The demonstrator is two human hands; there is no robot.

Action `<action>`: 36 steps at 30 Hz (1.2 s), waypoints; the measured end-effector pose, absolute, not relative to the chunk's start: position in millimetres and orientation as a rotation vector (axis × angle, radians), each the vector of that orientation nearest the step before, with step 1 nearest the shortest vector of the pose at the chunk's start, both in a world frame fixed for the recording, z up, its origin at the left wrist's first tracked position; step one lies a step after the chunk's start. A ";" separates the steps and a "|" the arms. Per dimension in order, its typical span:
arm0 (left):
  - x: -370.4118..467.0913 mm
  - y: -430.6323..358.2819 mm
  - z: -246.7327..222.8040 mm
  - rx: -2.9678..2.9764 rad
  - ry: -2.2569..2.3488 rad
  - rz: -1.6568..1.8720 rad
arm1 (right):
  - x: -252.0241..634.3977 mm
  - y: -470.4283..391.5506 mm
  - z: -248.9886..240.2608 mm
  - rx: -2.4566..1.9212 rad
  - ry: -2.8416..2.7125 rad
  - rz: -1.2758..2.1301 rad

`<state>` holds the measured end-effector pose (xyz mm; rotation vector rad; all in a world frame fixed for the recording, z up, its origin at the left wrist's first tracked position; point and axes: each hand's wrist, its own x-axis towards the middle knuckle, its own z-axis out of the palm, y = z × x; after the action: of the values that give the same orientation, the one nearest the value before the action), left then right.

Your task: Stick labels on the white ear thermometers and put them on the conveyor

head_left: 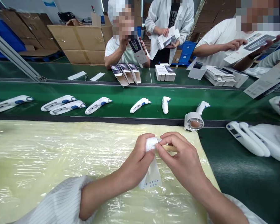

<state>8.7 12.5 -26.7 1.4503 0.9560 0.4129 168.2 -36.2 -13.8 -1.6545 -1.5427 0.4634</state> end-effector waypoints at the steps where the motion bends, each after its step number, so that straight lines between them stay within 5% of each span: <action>1: 8.7 12.2 -28.7 1.444 0.952 0.429 | 168.0 -36.4 -14.3 -1.652 -1.538 0.465; 36: 14.1 9.7 -33.5 1.342 1.005 0.564 | 163.3 -37.8 -16.4 -1.670 -1.560 0.451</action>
<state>14.1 9.7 -33.5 1.3418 1.0049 0.5643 163.3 -37.8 -16.4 -1.6697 -1.5599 0.4510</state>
